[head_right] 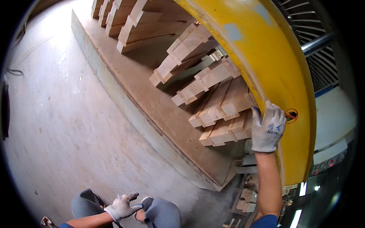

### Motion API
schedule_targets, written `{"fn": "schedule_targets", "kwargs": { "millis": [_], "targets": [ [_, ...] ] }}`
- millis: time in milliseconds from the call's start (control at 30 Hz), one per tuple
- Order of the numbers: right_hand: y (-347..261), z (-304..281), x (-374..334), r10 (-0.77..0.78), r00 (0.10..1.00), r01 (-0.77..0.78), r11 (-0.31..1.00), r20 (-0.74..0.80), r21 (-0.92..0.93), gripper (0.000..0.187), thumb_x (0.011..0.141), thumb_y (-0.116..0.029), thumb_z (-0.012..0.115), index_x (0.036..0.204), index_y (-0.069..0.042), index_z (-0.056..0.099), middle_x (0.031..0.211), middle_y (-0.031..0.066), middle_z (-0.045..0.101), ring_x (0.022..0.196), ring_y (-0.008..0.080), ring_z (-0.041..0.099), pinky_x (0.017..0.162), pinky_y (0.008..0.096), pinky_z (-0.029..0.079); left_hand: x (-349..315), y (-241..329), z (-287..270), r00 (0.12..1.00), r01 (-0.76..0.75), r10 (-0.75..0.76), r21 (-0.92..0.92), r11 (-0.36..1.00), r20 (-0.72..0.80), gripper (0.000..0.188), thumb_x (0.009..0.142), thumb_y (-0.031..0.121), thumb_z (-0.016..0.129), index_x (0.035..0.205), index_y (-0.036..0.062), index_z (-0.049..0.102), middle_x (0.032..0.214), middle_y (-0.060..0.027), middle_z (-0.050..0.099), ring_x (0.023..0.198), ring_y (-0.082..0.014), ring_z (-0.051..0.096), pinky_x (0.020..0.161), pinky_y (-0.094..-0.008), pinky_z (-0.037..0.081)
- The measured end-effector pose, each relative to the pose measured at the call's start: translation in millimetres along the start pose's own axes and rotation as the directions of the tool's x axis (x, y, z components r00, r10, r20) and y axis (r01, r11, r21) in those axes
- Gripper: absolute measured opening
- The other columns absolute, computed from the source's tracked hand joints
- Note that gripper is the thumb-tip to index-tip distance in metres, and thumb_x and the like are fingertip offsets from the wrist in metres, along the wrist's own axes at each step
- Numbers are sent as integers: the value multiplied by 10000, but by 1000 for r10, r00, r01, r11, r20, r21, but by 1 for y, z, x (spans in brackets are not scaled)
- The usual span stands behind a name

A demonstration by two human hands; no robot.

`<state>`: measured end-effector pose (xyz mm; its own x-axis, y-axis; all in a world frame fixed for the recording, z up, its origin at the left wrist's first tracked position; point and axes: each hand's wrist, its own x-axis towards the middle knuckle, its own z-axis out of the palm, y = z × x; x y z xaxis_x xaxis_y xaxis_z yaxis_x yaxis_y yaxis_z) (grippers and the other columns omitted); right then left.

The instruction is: The person retrieves a wooden piece from a machine, applies glue to its surface using a brush, and then uses a nail gun to attach a smaller wooden block to it. The person handles multiple wooden pieces and tools throughout the process.

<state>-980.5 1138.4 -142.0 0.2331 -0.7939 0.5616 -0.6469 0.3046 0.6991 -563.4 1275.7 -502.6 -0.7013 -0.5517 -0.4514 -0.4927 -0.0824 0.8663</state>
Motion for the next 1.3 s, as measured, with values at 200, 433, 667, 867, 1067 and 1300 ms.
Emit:
{"fn": "schedule_targets", "kwargs": {
  "millis": [200,433,667,867,1067,1300],
  "targets": [
    [34,16,-35,55,997,-50,994,55,-98,423,821,-197,845,1185,-56,682,1093,159,692,1062,360,662,926,470,549,18,-35,26,980,-85,55,155,984,189,745,927,604,750,1461,96,644,1319,-181,749,1230,-327,723,1042,-418,577],
    [43,32,-36,17,997,-28,991,-82,-134,255,859,-198,768,1071,-67,717,1066,155,718,1058,346,689,948,457,563,27,-41,34,946,-188,97,277,943,310,753,946,618,720,1486,103,618,1359,-180,728,1254,-336,705,1049,-425,568],
    [32,23,-33,160,987,-156,979,16,-130,300,922,-283,772,1099,-55,688,1133,167,728,1086,357,693,938,460,573,51,-61,34,947,-204,99,334,920,304,765,966,626,691,1500,87,599,1371,-199,718,1265,-362,694,1066,-427,555],
    [22,21,-35,205,978,-207,970,-26,-125,276,913,-271,765,1092,-77,686,1142,152,722,1089,349,689,950,450,567,75,-55,30,943,-173,60,330,928,326,781,974,621,681,1526,79,573,1392,-210,705,1297,-369,674,1100,-429,534],
    [20,21,-37,207,967,-225,967,-148,-116,93,875,-141,737,949,-95,705,1005,101,720,995,305,707,884,430,595,105,-64,27,949,-122,-7,386,914,316,802,966,647,677,1534,92,568,1399,-201,705,1306,-366,670,1109,-427,529],
    [13,22,-39,243,953,-265,958,-184,-109,119,864,-138,741,967,-109,691,1024,89,710,1018,307,696,886,433,591,123,-71,27,946,-90,-44,390,916,321,811,958,669,672,1531,102,573,1403,-194,705,1309,-364,669,1112,-422,529]
  ]
}}
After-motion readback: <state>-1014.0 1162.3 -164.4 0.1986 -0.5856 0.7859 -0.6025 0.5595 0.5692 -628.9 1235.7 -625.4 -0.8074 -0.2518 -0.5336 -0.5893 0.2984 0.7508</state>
